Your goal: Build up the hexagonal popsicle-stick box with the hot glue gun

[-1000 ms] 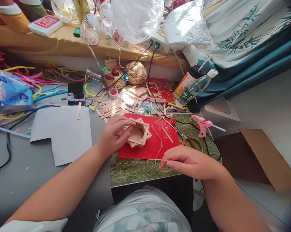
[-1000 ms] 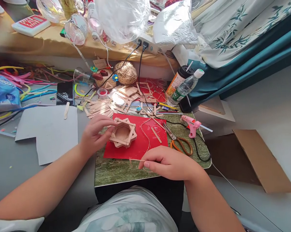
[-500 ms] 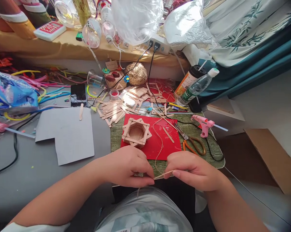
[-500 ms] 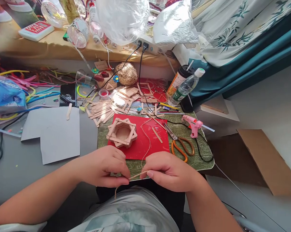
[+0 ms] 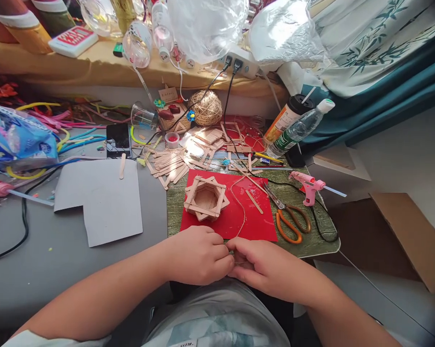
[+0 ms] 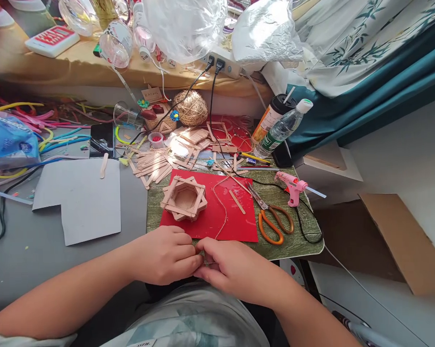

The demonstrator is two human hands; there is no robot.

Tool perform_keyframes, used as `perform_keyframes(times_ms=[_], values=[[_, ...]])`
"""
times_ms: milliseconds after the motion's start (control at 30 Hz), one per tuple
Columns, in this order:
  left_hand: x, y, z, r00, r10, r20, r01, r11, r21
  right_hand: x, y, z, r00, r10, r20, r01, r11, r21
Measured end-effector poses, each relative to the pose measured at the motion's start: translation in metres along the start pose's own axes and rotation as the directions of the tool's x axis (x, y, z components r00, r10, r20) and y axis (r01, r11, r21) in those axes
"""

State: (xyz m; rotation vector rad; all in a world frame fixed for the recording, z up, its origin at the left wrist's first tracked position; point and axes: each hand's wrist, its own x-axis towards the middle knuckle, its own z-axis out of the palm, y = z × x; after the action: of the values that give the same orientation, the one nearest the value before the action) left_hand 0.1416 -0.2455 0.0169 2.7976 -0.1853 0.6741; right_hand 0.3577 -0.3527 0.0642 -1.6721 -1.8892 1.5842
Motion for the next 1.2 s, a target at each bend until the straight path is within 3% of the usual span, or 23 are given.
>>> perform_keyframes(times_ms=[100, 200, 300, 433, 600, 800, 1033, 1100, 1200], values=[[-0.003, -0.007, -0.023, 0.996, -0.089, 0.031, 0.092, 0.993, -0.076, 0.004, 0.000, -0.009, 0.996, -0.065, -0.062, 0.061, 0.996, -0.060], [-0.010, -0.019, -0.048, 0.965, -0.255, 0.059, 0.262, 0.933, -0.248, 0.005, -0.001, -0.026, 0.970, -0.158, -0.183, 0.139, 0.984, -0.114], [-0.018, -0.032, -0.060, 0.936, -0.347, 0.057, 0.347, 0.884, -0.313, 0.002, 0.000, -0.044, 0.944, -0.212, -0.255, 0.160, 0.965, -0.207], [-0.024, -0.046, -0.057, 0.905, -0.424, -0.029, 0.392, 0.860, -0.327, 0.002, 0.010, -0.069, 0.901, -0.263, -0.344, 0.164, 0.942, -0.292], [-0.026, -0.045, -0.058, 0.870, -0.490, 0.058, 0.486, 0.832, -0.267, 0.030, 0.031, -0.087, 0.870, -0.281, -0.405, 0.201, 0.953, -0.229], [-0.030, -0.035, -0.066, 0.778, -0.620, 0.105, 0.626, 0.778, -0.044, 0.056, 0.044, -0.081, 0.845, -0.250, -0.473, 0.223, 0.968, -0.112], [-0.030, -0.036, -0.052, 0.678, -0.697, 0.233, 0.701, 0.708, 0.081, 0.065, 0.054, -0.074, 0.861, -0.247, -0.444, 0.228, 0.969, -0.098], [-0.030, -0.038, -0.048, 0.660, -0.709, 0.248, 0.718, 0.692, 0.066, 0.071, 0.061, -0.073, 0.852, -0.219, -0.476, 0.211, 0.975, -0.071], [-0.030, -0.040, -0.046, 0.670, -0.698, 0.254, 0.722, 0.692, -0.005, 0.078, 0.070, -0.072, 0.840, -0.172, -0.515, 0.205, 0.979, 0.007]])
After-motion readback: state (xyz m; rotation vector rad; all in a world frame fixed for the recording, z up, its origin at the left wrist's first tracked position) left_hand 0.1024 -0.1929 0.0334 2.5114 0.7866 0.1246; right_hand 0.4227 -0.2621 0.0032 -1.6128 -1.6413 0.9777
